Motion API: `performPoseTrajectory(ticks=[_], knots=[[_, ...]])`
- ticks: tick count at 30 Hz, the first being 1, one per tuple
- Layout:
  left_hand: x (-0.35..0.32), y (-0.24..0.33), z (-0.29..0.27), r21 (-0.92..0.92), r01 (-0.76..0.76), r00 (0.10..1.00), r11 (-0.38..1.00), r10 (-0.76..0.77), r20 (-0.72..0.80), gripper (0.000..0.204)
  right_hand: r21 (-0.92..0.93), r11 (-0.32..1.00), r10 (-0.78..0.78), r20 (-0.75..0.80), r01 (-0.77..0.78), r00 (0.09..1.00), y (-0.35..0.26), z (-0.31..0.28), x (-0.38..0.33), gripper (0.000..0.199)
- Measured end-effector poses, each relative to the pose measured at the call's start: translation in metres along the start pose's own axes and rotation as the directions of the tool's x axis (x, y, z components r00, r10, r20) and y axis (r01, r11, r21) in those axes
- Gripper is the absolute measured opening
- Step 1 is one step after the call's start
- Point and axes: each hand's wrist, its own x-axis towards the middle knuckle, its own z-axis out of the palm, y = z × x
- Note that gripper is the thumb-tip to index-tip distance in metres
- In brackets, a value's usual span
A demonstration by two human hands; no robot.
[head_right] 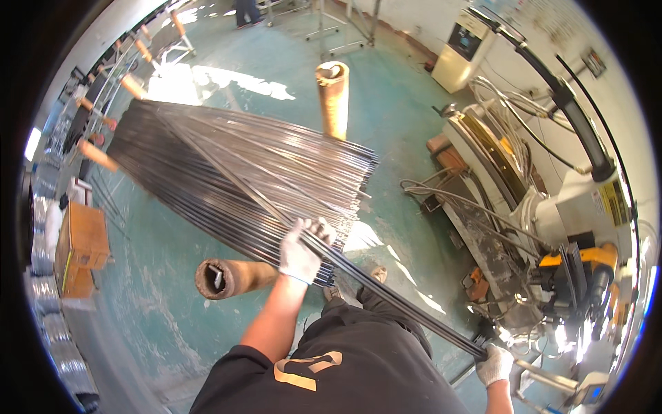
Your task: The person repeatedly picks up bundles of long metal rods from a nearby rack and feeds them into a yellow industrial machine. The rods are processed by the machine and then placed onto a growing stack on the floor.
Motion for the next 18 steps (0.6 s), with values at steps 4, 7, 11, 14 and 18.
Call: performPoseTrajectory(ticks=[4,7,11,14,18], knots=[[0.013,0.018,0.004,0.063,-0.061,0.998,0.996,0.063,-0.024,0.02,0.023,1.0,0.019,-0.237,-0.014,0.971,-0.006,0.016,-0.012,0.025],[-0.002,-0.009,0.023,0.135,-0.037,0.999,0.99,0.041,-0.032,0.018,0.01,1.0,0.014,-0.328,-0.012,0.945,0.023,0.025,-0.014,0.026],[-0.039,-0.093,0.08,0.13,0.115,0.993,0.985,-0.113,-0.028,0.016,0.055,0.988,0.153,-0.225,-0.144,0.962,0.153,0.066,-0.024,0.015],[-0.048,-0.126,0.145,0.362,-0.059,0.976,0.93,-0.022,0.218,0.006,0.13,0.974,0.218,-0.282,-0.187,0.934,0.278,0.076,-0.05,0.025],[-0.051,-0.157,0.227,0.335,-0.098,0.909,0.937,-0.052,0.413,0.014,0.066,0.622,0.733,-0.401,-0.78,0.55,0.416,0.111,-0.095,0.037]])
